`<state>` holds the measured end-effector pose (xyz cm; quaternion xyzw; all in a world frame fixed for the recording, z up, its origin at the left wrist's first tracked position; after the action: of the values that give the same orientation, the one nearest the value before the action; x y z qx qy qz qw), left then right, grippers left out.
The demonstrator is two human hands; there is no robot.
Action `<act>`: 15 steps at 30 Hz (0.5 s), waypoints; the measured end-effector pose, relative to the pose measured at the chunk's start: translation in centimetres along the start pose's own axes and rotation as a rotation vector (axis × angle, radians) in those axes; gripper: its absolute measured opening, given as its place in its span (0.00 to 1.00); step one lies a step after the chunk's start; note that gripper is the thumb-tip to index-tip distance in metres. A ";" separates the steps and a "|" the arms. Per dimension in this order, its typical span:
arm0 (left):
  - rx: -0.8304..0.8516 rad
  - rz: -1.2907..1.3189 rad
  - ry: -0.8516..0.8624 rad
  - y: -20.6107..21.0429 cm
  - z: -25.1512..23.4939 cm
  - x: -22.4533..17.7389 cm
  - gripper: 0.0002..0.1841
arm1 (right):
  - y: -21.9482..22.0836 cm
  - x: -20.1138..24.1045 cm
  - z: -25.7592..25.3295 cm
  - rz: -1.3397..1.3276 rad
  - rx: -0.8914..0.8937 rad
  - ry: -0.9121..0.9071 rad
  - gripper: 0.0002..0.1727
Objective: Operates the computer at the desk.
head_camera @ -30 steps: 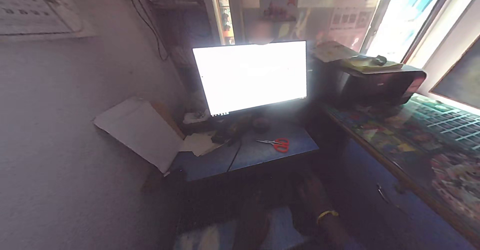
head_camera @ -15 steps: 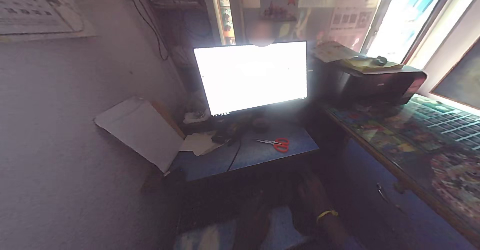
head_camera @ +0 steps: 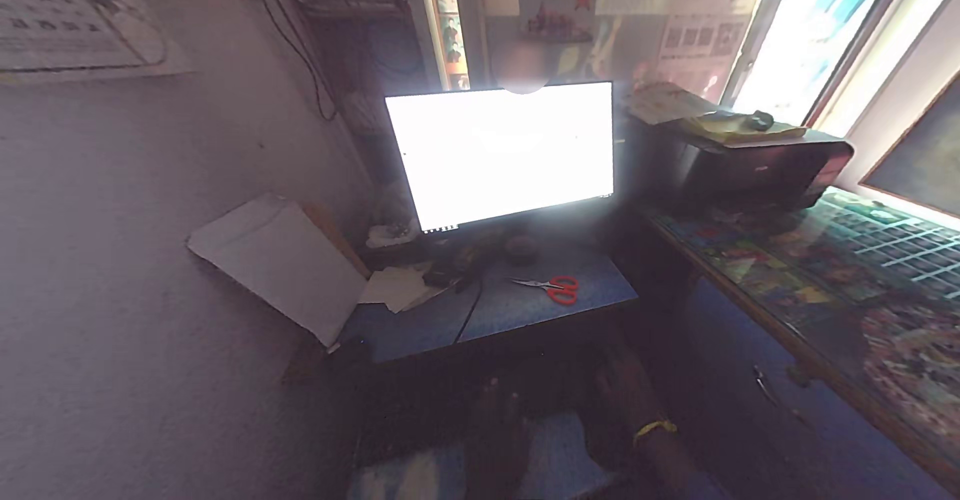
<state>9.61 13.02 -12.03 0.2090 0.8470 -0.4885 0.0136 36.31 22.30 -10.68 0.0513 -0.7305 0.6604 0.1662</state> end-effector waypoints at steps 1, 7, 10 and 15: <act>0.025 -0.003 -0.006 0.0 -0.1 0.0 0.25 | 0.0 0.0 0.0 -0.003 -0.006 -0.001 0.34; 0.320 -0.040 -0.003 0.2 -1.2 -1.5 0.24 | -0.1 0.0 -0.1 -0.029 -0.011 -0.003 0.35; 0.295 0.008 0.021 0.0 -1.1 -1.4 0.24 | 0.0 0.0 -0.1 -0.028 -0.005 0.008 0.35; 0.045 -0.005 0.058 -0.1 -0.5 -0.5 0.24 | 0.4 0.1 -0.2 -0.001 -0.034 -0.012 0.34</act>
<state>10.15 13.22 -11.53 0.2210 0.8363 -0.5014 -0.0168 36.13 22.52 -11.05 0.0527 -0.7426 0.6474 0.1628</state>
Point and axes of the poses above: each hand's wrist, its own z-axis away from the middle knuckle, its own y-axis out of the palm, x = y × z, the point moved 7 cm from there along -z, towards the middle knuckle, and after that the axes turned 10 degrees about y, right-handed, at the moved point
